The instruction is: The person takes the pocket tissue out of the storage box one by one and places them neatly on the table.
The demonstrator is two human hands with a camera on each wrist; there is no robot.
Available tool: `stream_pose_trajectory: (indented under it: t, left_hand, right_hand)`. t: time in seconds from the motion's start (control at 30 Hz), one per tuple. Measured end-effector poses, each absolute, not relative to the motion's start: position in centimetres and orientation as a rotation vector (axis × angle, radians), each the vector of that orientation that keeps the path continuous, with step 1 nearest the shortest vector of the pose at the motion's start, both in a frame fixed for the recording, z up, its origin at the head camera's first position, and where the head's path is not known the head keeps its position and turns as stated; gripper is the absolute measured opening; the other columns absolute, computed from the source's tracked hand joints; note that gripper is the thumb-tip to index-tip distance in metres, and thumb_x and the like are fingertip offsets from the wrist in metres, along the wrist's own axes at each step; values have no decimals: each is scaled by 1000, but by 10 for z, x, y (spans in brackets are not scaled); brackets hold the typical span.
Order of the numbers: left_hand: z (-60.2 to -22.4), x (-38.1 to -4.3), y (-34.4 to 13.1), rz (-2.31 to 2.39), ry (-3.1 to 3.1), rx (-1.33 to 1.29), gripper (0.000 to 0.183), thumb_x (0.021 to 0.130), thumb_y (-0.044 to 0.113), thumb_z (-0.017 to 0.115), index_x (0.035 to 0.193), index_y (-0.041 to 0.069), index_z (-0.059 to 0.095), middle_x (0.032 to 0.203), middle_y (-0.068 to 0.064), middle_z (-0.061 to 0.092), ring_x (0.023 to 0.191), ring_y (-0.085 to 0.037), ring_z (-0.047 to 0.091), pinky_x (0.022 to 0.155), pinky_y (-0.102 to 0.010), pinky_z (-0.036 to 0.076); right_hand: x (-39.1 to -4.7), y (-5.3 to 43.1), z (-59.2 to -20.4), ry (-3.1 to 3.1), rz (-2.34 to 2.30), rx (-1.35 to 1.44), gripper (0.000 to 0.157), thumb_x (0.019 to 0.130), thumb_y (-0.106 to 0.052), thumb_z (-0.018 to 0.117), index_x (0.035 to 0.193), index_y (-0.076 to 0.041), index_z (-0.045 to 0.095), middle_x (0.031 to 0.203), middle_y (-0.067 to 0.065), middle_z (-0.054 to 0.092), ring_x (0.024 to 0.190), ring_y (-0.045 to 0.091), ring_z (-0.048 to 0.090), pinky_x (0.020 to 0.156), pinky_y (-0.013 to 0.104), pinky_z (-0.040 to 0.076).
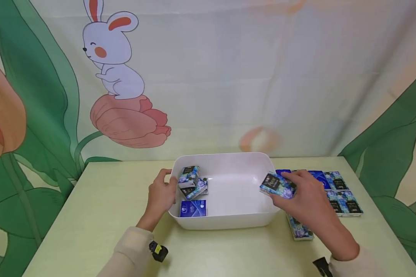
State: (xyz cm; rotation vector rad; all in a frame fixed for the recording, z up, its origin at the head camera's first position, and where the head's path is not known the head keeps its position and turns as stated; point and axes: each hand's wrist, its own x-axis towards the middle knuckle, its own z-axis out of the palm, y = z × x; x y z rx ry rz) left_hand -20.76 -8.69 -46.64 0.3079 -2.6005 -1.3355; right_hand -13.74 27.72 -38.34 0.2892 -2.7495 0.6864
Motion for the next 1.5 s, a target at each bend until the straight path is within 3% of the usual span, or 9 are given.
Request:
stream_pose_trajectory:
  t: [0.17, 0.33, 0.43, 0.57, 0.73, 0.93, 1.13, 1.3, 1.5]
  left_hand:
    - [-467, -208, -91, -1339, -2601, 307, 34, 102, 32, 49, 131, 18, 61, 75, -7, 65, 66, -24, 59, 55, -36, 44]
    - [-469, -208, -92, -1339, -2601, 312, 34, 102, 32, 49, 131, 18, 60, 75, -7, 65, 67, -24, 59, 55, -36, 44]
    - [-469, -209, -91, -1347, -2610, 303, 35, 102, 32, 49, 132, 17, 59, 76, -8, 65, 67, -25, 59, 55, -36, 44]
    - [-469, -210, -90, -1350, -2617, 301, 36, 102, 32, 49, 134, 17, 59, 76, -8, 64, 67, -24, 58, 55, -35, 44]
    - [-468, -210, -89, -1355, -2610, 306, 36, 103, 32, 49, 133, 17, 59, 76, -8, 64, 65, -24, 58, 53, -35, 45]
    - [-468, -209, -89, -1353, -2619, 304, 35, 103, 32, 49, 132, 18, 60, 76, -8, 65, 66, -23, 59, 54, -35, 45]
    - [-468, -208, -88, -1351, -2616, 292, 35, 103, 32, 48, 132, 17, 59, 71, -7, 63, 63, -23, 57, 53, -35, 44]
    - [-468, -207, -88, -1378, -2610, 298, 34, 103, 30, 49, 133, 17, 59, 71, -6, 63, 63, -22, 57, 52, -34, 44]
    - [-467, -207, -90, -1375, -2595, 297, 33, 103, 30, 51, 132, 18, 60, 69, -4, 62, 60, -20, 56, 52, -34, 43]
  right_hand:
    - [-119, 325, -400, -2834, 650, 21, 69, 80, -41, 83, 126, 6, 63, 115, 30, 61, 91, 42, 60, 67, 57, 48]
    - [-115, 371, -447, -2990, 662, -313, 88, 80, -60, 77, 123, 15, 59, 101, 29, 64, 87, 41, 61, 66, 51, 49]
    - [-112, 391, -475, -3085, 674, -513, 100, 78, -69, 73, 123, 19, 55, 100, 32, 62, 89, 44, 59, 76, 55, 49]
    - [-108, 397, -499, -3146, 693, -644, 105, 80, -74, 67, 122, 21, 53, 105, 35, 61, 95, 48, 57, 89, 62, 41]
    - [-110, 387, -507, -3098, 788, -714, 108, 83, -77, 59, 128, 20, 52, 116, 37, 60, 104, 52, 56, 90, 64, 41]
    - [-110, 377, -495, -3149, 705, -450, 99, 96, -69, 45, 129, 24, 49, 112, 40, 60, 99, 52, 61, 82, 63, 45]
    - [-113, 336, -450, -2926, 653, -95, 76, 97, -53, 61, 132, 14, 55, 126, 40, 54, 115, 60, 49, 87, 77, 37]
    - [-130, 284, -410, -2808, 714, 221, 63, 94, -46, 70, 132, 3, 62, 127, 29, 60, 109, 48, 58, 80, 66, 49]
    - [-153, 228, -396, -2765, 746, 535, 54, 90, -39, 77, 127, -1, 67, 118, 15, 69, 101, 32, 65, 78, 50, 56]
